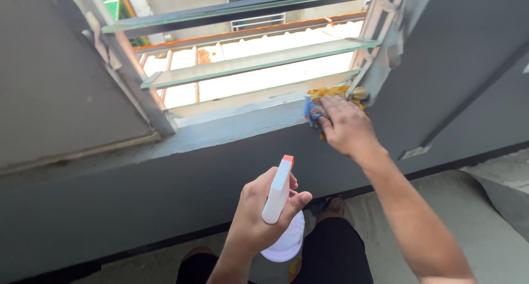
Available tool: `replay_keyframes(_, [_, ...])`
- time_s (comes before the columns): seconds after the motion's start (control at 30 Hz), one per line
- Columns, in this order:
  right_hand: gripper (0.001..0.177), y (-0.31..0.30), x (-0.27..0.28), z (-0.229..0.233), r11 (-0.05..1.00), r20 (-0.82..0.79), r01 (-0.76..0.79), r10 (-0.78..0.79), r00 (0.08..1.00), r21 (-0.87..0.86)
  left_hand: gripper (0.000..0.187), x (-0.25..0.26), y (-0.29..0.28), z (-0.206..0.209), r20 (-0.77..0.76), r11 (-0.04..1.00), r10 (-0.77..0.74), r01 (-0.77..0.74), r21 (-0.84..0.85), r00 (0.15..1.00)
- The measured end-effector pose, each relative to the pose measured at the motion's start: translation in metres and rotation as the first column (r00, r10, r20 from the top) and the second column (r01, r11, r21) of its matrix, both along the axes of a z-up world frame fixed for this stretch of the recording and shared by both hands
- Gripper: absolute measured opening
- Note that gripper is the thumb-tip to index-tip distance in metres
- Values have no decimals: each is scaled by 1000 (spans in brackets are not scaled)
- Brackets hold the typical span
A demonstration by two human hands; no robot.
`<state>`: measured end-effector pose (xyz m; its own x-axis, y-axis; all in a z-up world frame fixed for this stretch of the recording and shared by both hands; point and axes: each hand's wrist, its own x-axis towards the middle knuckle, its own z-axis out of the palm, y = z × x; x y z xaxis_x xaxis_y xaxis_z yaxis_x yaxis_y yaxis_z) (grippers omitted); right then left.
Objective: The person cleans a window with horizontal glass slats using a spray bottle and a cloth. They spray the cleaning solution and wipe the glass slats and the window frame. The person then moves to a second, smaller window and repeats the cleaning process.
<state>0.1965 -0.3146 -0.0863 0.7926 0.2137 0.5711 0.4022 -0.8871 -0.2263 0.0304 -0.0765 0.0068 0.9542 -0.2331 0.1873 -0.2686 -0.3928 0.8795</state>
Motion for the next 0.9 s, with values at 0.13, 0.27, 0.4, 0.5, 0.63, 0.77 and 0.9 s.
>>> replay_keyframes(0.13, [50, 20, 10, -21, 994, 67, 89, -85, 994, -63, 40, -1, 2, -3, -15, 1000, 6, -6, -13, 1000])
replay_keyframes(0.27, [47, 39, 9, -37, 987, 158, 158, -151, 976, -36, 45, 5, -10, -6, -36, 995, -48, 51, 90, 998])
replay_keyframes(0.4, [44, 38, 8, -44, 990, 247, 128, -139, 959, 62, 80, 46, -48, -20, 78, 925, -358, 342, 164, 931])
replay_keyframes(0.5, [43, 37, 6, -44, 990, 264, 100, -123, 957, 101, 87, 79, -82, -31, 376, 909, -417, 386, 158, 827])
replay_keyframes(0.63, [45, 15, 9, -32, 995, 211, 74, -88, 974, 74, 72, 76, -85, -22, 397, 945, -326, 304, 120, 858])
replay_keyframes(0.77, [45, 23, 22, -14, 985, 21, 165, -166, 986, 55, 84, 47, -55, -2, 55, 976, -215, 216, -11, 975])
replay_keyframes(0.9, [39, 45, 15, -21, 988, 113, 123, -133, 985, 93, 83, 31, -37, 7, -36, 986, -166, 165, -31, 986])
